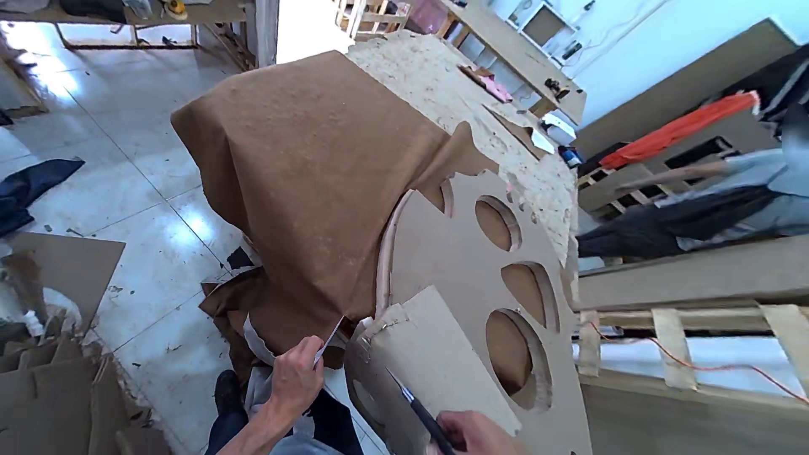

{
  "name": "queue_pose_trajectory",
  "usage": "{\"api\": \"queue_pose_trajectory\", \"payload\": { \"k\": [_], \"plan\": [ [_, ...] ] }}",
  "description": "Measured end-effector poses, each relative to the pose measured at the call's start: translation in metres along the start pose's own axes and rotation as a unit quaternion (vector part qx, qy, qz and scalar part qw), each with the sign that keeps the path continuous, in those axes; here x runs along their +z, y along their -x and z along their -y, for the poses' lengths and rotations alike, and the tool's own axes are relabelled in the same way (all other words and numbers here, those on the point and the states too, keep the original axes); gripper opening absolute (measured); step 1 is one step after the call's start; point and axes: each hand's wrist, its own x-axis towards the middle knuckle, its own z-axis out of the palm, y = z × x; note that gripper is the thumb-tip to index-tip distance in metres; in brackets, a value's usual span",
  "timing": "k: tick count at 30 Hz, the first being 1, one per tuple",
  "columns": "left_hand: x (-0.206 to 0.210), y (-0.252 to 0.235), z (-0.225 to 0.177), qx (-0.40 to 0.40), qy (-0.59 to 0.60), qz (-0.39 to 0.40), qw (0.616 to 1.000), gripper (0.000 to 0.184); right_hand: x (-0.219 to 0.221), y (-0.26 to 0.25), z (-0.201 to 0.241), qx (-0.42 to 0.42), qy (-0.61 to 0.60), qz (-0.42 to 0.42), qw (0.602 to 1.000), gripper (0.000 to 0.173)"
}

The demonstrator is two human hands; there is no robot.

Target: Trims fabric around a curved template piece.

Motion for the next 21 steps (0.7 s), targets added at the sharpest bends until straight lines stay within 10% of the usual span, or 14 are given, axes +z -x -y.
{"api": "queue_pose_trajectory", "payload": {
  "k": [8, 21],
  "plan": [
    [0.011, 0.008, -0.028, -0.092, -0.033, -0.139, 0.985, 0.008, -0.112, -0.064, 0.036, 0.052, -0.007, 0.228, 0.972, 0.049],
    [0.02, 0.013, -0.036, -0.135, 0.002, -0.19, 0.972, 0.011, -0.155, -0.095, 0.118, 0.142, 0.144, 0.304, 0.931, 0.052]
  ]
}}
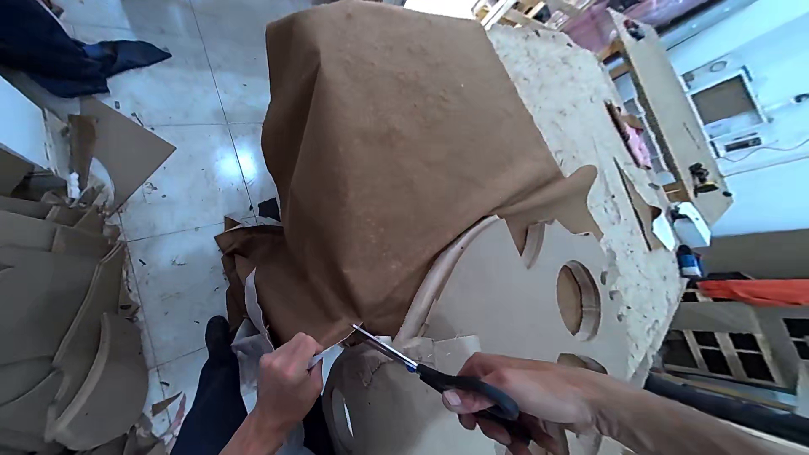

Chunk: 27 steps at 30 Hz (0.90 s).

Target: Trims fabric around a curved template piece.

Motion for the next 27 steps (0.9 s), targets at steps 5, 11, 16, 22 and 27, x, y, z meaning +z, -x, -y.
{"api": "queue_pose_trajectory", "payload": {
  "k": [5, 11, 16, 22, 27],
  "plan": [
    [0.007, 0.022, -0.002, 0.036, 0.008, 0.043, 0.998, 0.01, 0.006, 0.007, -0.016, -0.043, 0.005, -0.028, 0.999, 0.045],
    [0.009, 0.017, 0.015, 0.087, -0.002, 0.044, 0.995, 0.018, 0.031, -0.001, -0.07, -0.178, -0.084, -0.061, 0.979, 0.052],
    [0.007, 0.013, 0.034, 0.114, -0.009, 0.077, 0.99, 0.018, 0.06, -0.014, -0.098, -0.286, 0.009, -0.353, 0.891, 0.049],
    [0.004, 0.008, 0.041, 0.155, -0.009, 0.107, 0.982, 0.033, 0.093, -0.052, -0.073, -0.328, 0.003, -0.438, 0.837, 0.045],
    [-0.002, 0.002, 0.05, 0.165, -0.035, 0.133, 0.977, 0.029, 0.08, -0.072, -0.059, -0.405, 0.099, -0.463, 0.782, 0.054]
  ]
}}
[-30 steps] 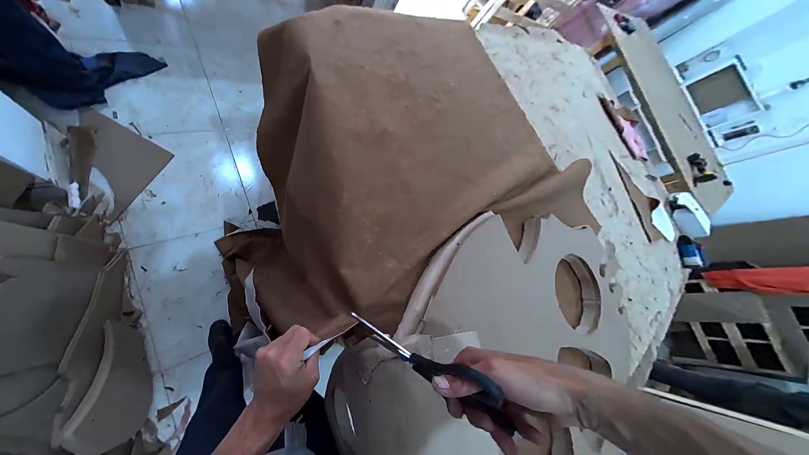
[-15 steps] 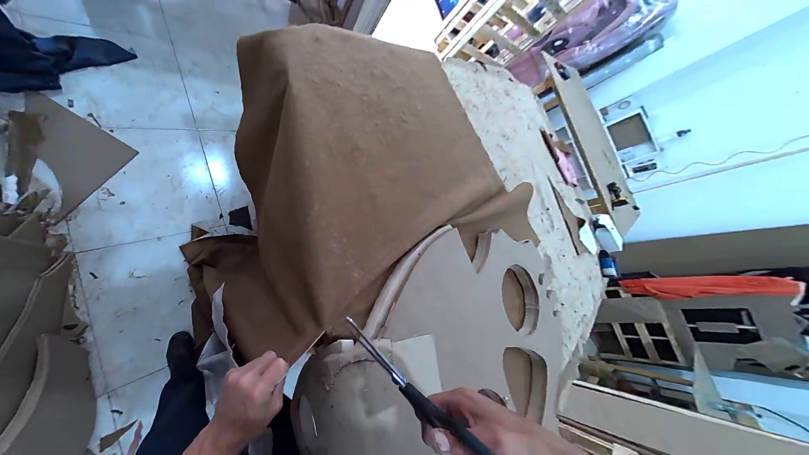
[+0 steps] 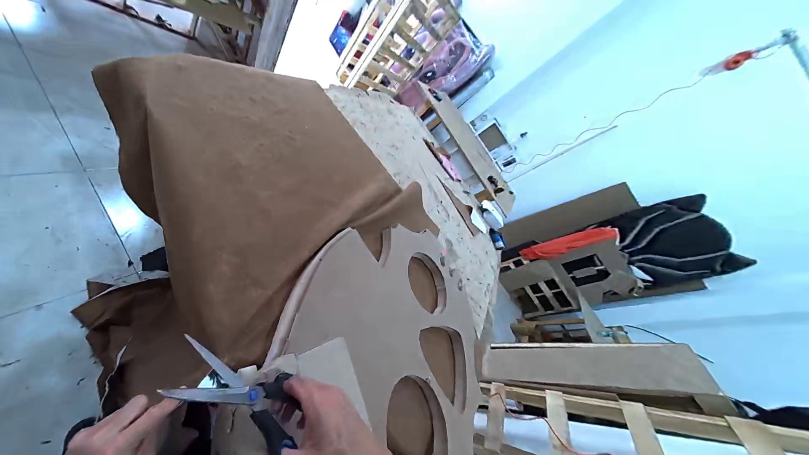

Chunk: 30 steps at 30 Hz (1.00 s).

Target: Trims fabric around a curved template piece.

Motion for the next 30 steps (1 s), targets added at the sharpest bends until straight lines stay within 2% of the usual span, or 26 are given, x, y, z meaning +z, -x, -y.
{"api": "queue_pose_trajectory", "payload": {
  "k": [3, 6, 8, 10, 13, 17, 21, 25, 30],
  "plan": [
    [0.0, 0.003, -0.009, -0.015, -0.013, -0.003, 1.0, 0.032, -0.012, -0.02, -0.013, -0.038, 0.079, -0.046, 0.995, 0.062],
    [0.005, 0.009, -0.024, -0.037, -0.015, -0.009, 0.999, 0.031, -0.03, -0.04, -0.019, -0.026, 0.138, -0.013, 0.99, 0.06],
    [0.007, 0.007, -0.027, -0.051, -0.013, -0.022, 0.998, 0.03, -0.046, -0.042, -0.014, 0.025, 0.096, 0.06, 0.993, 0.051],
    [0.008, 0.002, -0.025, -0.049, -0.014, -0.06, 0.997, 0.031, -0.066, -0.036, -0.014, 0.089, -0.024, 0.18, 0.979, 0.043],
    [0.011, -0.002, -0.02, -0.048, -0.02, -0.132, 0.99, 0.033, -0.095, -0.024, -0.015, 0.204, -0.131, 0.331, 0.912, 0.041],
    [0.018, 0.005, -0.014, -0.072, -0.006, -0.129, 0.989, 0.031, -0.113, -0.04, -0.01, 0.3, -0.137, 0.433, 0.839, 0.055],
    [0.028, 0.01, -0.022, -0.093, 0.016, -0.16, 0.983, 0.028, -0.104, -0.07, 0.005, 0.362, -0.109, 0.474, 0.795, 0.063],
    [0.033, 0.014, -0.032, -0.108, 0.034, -0.189, 0.975, 0.028, -0.092, -0.108, 0.022, 0.385, -0.046, 0.479, 0.788, 0.057],
    [0.038, 0.022, -0.053, -0.121, 0.044, -0.199, 0.972, 0.029, -0.074, -0.152, 0.045, 0.381, 0.111, 0.503, 0.768, 0.047]
  ]
}}
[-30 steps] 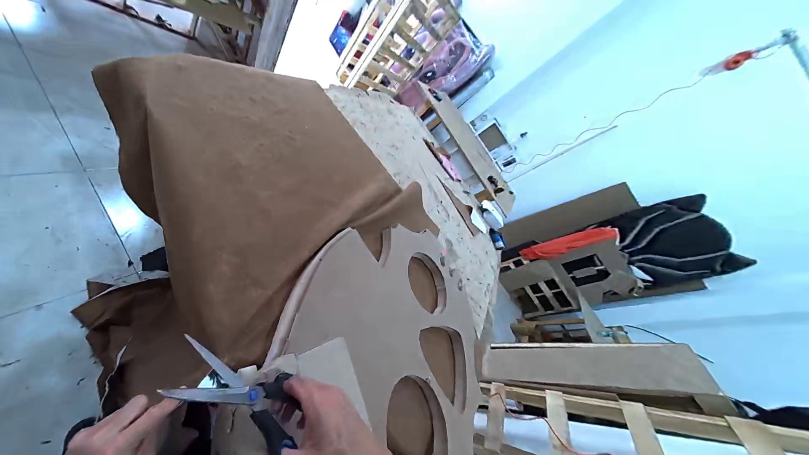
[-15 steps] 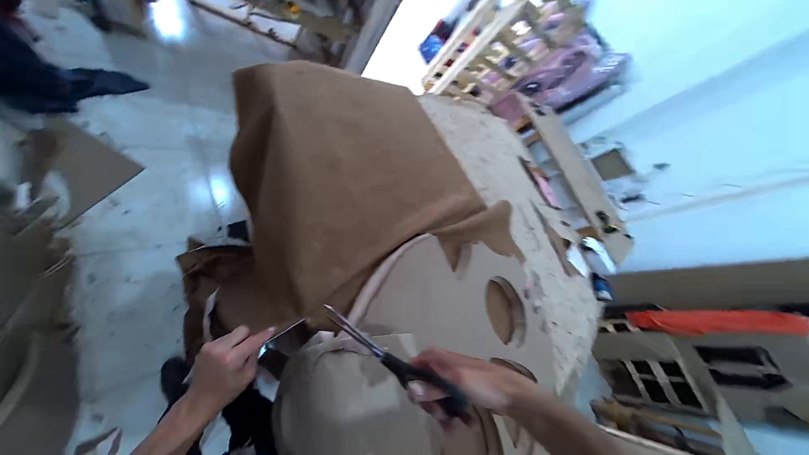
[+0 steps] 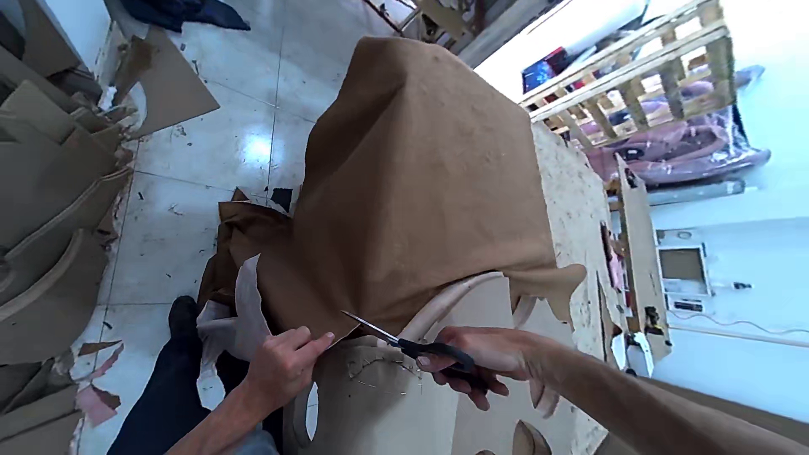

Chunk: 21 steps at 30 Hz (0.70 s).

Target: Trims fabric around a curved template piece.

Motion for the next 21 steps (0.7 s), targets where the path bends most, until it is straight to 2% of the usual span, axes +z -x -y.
{"api": "queue_pose_trajectory", "payload": {
  "k": [8, 12, 15, 21],
  "plan": [
    [0.007, 0.021, -0.022, 0.001, -0.015, -0.01, 1.0, 0.033, -0.013, -0.011, 0.051, 0.099, 0.163, -0.033, 0.981, 0.043],
    [0.008, 0.021, -0.016, 0.002, -0.022, -0.021, 1.0, 0.032, -0.014, -0.012, 0.062, 0.094, 0.233, -0.043, 0.967, 0.045],
    [0.003, 0.025, -0.008, -0.001, -0.025, -0.027, 0.999, 0.031, -0.017, -0.015, 0.063, 0.066, 0.248, -0.039, 0.966, 0.044],
    [-0.005, 0.031, -0.004, 0.012, -0.016, -0.024, 1.0, 0.029, -0.004, -0.023, 0.073, 0.079, 0.228, -0.044, 0.969, 0.046]
  ]
}}
